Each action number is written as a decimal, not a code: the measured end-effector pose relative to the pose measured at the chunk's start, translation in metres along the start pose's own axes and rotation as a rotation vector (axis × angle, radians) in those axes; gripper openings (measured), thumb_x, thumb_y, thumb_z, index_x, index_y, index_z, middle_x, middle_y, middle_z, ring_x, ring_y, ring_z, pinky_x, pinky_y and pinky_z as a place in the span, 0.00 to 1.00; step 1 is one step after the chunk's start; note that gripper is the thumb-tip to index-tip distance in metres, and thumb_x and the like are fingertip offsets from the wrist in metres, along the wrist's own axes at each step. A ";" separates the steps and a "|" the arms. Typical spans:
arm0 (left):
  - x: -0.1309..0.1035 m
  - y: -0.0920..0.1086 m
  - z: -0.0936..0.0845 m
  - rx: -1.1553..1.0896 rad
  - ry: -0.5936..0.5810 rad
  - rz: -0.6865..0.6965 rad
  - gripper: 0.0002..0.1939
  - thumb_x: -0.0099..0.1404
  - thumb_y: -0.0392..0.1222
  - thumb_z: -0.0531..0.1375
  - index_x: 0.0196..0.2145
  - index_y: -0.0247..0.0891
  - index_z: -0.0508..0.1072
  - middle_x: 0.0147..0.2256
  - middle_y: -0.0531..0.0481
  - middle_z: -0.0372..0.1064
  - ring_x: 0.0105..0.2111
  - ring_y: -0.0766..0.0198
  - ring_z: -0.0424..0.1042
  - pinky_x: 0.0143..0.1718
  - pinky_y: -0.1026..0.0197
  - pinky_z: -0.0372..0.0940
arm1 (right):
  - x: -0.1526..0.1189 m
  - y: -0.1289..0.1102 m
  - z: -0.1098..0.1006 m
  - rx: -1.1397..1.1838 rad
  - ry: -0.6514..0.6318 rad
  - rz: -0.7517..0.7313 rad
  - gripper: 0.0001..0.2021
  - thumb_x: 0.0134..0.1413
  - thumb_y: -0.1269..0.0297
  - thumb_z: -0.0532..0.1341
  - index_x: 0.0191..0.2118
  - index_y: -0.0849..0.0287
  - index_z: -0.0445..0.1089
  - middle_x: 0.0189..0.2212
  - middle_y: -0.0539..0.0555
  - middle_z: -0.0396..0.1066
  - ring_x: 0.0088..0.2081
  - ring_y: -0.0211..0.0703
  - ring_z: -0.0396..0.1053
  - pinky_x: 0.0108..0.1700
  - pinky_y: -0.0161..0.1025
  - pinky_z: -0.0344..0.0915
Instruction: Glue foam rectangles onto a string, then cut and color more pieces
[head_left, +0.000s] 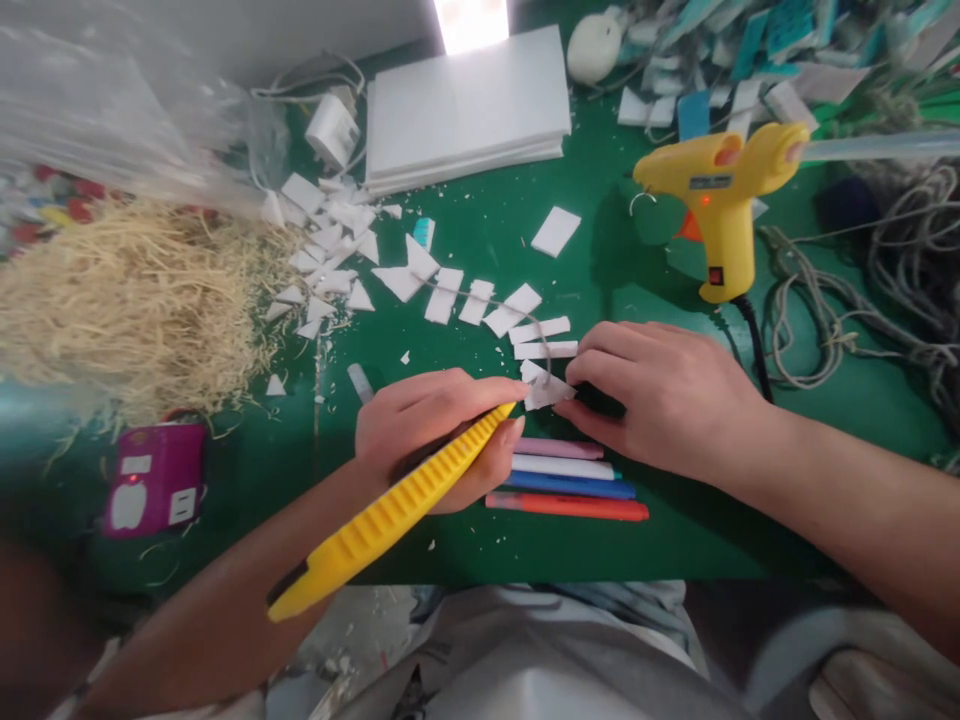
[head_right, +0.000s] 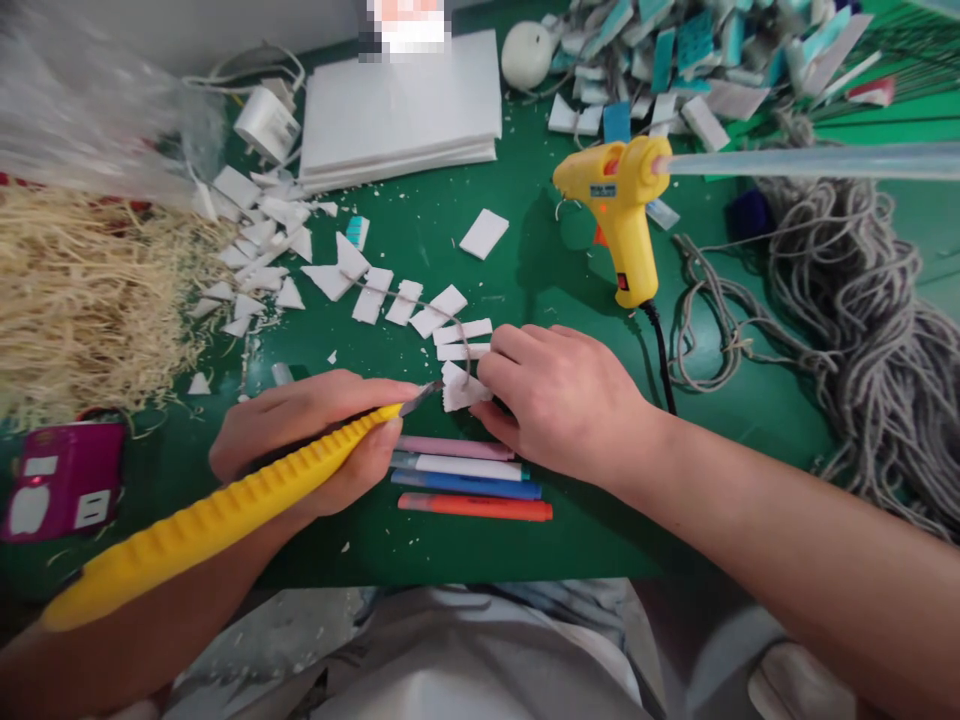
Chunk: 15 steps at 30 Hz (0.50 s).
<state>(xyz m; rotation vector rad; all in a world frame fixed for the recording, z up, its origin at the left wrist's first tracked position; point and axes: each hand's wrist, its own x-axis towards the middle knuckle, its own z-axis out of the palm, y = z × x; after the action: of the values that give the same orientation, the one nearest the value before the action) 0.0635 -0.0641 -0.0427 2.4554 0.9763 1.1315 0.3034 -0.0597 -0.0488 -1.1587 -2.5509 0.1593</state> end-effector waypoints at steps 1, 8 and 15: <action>-0.001 -0.001 0.000 0.004 -0.002 -0.008 0.08 0.67 0.36 0.61 0.43 0.44 0.76 0.31 0.57 0.81 0.23 0.69 0.75 0.26 0.66 0.74 | 0.000 0.000 0.001 -0.002 0.014 -0.019 0.13 0.66 0.62 0.60 0.30 0.59 0.73 0.29 0.53 0.74 0.28 0.39 0.65 0.31 0.39 0.57; -0.005 -0.001 -0.009 0.038 0.003 -0.054 0.06 0.68 0.38 0.61 0.41 0.46 0.76 0.32 0.57 0.81 0.24 0.67 0.77 0.27 0.64 0.76 | 0.007 0.000 0.004 0.039 0.100 -0.015 0.11 0.60 0.61 0.60 0.46 0.52 0.76 0.52 0.58 0.77 0.56 0.57 0.70 0.55 0.56 0.64; -0.004 0.006 -0.017 0.031 -0.061 -0.078 0.07 0.67 0.36 0.60 0.40 0.46 0.75 0.30 0.58 0.81 0.23 0.67 0.75 0.29 0.63 0.77 | 0.011 -0.001 0.013 0.079 0.050 -0.090 0.22 0.56 0.67 0.59 0.56 0.51 0.74 0.65 0.57 0.69 0.70 0.63 0.57 0.69 0.71 0.50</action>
<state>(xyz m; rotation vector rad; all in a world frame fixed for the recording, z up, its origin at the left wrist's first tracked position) 0.0517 -0.0720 -0.0302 2.4378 1.0689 1.0176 0.2918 -0.0515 -0.0582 -1.0042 -2.5231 0.2048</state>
